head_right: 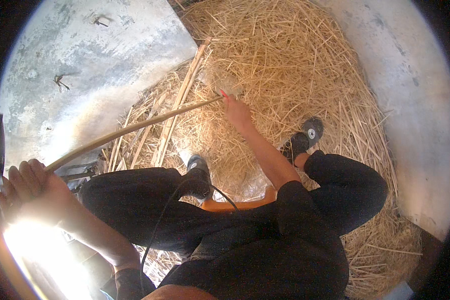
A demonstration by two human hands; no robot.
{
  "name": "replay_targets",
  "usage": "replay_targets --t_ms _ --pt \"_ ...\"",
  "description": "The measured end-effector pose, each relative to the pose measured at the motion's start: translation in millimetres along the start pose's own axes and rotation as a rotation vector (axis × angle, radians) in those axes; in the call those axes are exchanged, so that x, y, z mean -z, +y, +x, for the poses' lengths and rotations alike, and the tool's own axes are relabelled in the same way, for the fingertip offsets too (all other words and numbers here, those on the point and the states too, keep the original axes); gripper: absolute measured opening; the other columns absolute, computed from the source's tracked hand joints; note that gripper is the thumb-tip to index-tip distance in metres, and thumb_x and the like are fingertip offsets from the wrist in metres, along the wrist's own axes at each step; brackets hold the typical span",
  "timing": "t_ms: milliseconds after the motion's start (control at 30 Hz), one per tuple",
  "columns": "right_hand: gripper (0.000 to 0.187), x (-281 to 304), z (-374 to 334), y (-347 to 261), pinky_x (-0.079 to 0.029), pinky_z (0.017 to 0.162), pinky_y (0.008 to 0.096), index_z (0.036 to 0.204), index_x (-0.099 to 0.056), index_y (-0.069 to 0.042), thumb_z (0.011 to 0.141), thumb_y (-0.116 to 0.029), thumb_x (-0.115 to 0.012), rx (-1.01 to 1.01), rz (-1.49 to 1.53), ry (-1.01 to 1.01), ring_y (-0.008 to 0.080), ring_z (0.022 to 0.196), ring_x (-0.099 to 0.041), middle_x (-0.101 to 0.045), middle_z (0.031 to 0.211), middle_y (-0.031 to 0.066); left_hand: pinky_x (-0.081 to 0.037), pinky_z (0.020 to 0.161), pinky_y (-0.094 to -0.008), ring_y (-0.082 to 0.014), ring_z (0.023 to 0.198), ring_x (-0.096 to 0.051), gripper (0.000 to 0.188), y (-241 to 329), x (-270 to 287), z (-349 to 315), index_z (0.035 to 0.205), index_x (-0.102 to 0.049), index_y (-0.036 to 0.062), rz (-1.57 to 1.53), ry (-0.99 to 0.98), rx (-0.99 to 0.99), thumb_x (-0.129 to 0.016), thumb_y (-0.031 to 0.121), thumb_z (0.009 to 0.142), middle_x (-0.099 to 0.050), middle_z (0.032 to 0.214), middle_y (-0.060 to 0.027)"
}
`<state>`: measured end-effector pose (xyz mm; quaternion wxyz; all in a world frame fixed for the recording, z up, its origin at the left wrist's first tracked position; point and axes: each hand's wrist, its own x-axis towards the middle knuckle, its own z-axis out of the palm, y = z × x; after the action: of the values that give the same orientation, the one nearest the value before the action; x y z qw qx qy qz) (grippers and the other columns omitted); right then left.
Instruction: The person strips a long wood stick using a knife, removing thin outer layers to smooth the surface while sitting in a workspace covered in straw.
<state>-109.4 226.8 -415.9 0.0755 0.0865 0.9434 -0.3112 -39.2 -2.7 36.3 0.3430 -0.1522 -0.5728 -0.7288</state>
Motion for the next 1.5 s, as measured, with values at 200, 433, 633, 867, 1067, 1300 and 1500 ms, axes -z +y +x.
replay_targets --t_ms 200,433,633,867,1067,1300,1500 --pt "0.044 -4.3 4.6 14.9 -0.047 0.059 0.0433 0.102 -0.05 0.005 0.092 -0.032 -0.026 -0.087 -0.106 -0.225 0.033 0.064 -0.059 -0.058 0.067 0.0174 -0.01 0.039 -0.0241 -0.0066 0.039 -0.007 0.036 2.6 -13.6 -1.9 0.055 -0.023 0.0167 -0.013 0.043 0.0 -0.034 0.023 0.088 -0.016 0.042 0.0035" --pt "0.035 61.6 -46.1 -59.9 -0.043 0.056 0.0439 0.104 -0.048 -0.001 0.092 -0.029 -0.032 -0.142 0.262 0.144 0.0343 0.055 -0.054 -0.055 0.061 0.0166 -0.009 0.036 -0.0241 -0.0063 0.036 -0.01 0.038 8.2 0.9 -14.2 0.055 -0.023 0.0168 -0.327 -0.299 0.058 -0.03 0.03 0.091 -0.018 0.041 0.0038" --pt "0.03 78.2 -131.2 -128.2 -0.039 0.053 0.0455 0.095 -0.047 -0.001 0.091 -0.028 -0.035 0.077 0.471 0.186 0.0383 0.056 -0.053 -0.051 0.058 0.0221 -0.01 0.038 -0.0258 -0.0085 0.039 -0.009 0.038 21.1 -5.4 -32.0 0.055 -0.02 0.0166 -0.279 -0.244 0.094 -0.026 0.031 0.09 -0.017 0.044 0.0023" --pt "0.027 124.0 -199.4 -170.2 -0.037 0.047 0.0421 0.09 -0.047 -0.001 0.091 -0.026 -0.037 0.1 0.574 0.117 0.037 0.053 -0.053 -0.049 0.055 0.0205 -0.009 0.038 -0.0251 -0.0082 0.041 -0.007 0.035 25.5 -6.2 -41.3 0.055 -0.019 0.0165 -0.299 -0.189 0.046 -0.026 0.022 0.089 -0.012 0.045 0.0035" --pt "0.02 173.0 -223.2 -201.7 -0.036 0.044 0.0421 0.089 -0.047 -0.001 0.089 -0.021 -0.042 0.168 0.403 0.043 0.0371 0.05 -0.053 -0.049 0.055 0.0216 -0.009 0.035 -0.0245 -0.0084 0.036 -0.008 0.04 23.6 -6.5 -46.5 0.055 -0.023 0.0158 -0.248 -0.162 -0.01 -0.026 0.031 0.091 -0.017 0.041 0.0022" --pt "0.017 196.6 -255.4 -210.0 -0.039 0.044 0.0434 0.085 -0.044 -0.001 0.088 -0.018 -0.045 0.341 0.553 0.068 0.0381 0.051 -0.053 -0.049 0.052 0.0208 -0.016 0.034 -0.0249 -0.0107 0.035 -0.017 0.042 31.6 -18.4 -64.8 0.053 -0.025 0.0143 -0.25 -0.178 0.012 -0.026 0.034 0.09 -0.02 0.038 -0.0003" --pt "0.018 202.8 -255.9 -207.6 -0.04 0.042 0.0436 0.084 -0.043 -0.001 0.087 -0.018 -0.046 0.063 0.285 0.063 0.0362 0.051 -0.055 -0.049 0.051 0.0192 -0.024 0.037 -0.0229 -0.012 0.038 -0.024 0.039 30.0 -15.7 -72.1 0.052 -0.029 0.0149 0.092 -0.155 -0.364 -0.022 0.028 0.089 -0.023 0.038 0.0005"
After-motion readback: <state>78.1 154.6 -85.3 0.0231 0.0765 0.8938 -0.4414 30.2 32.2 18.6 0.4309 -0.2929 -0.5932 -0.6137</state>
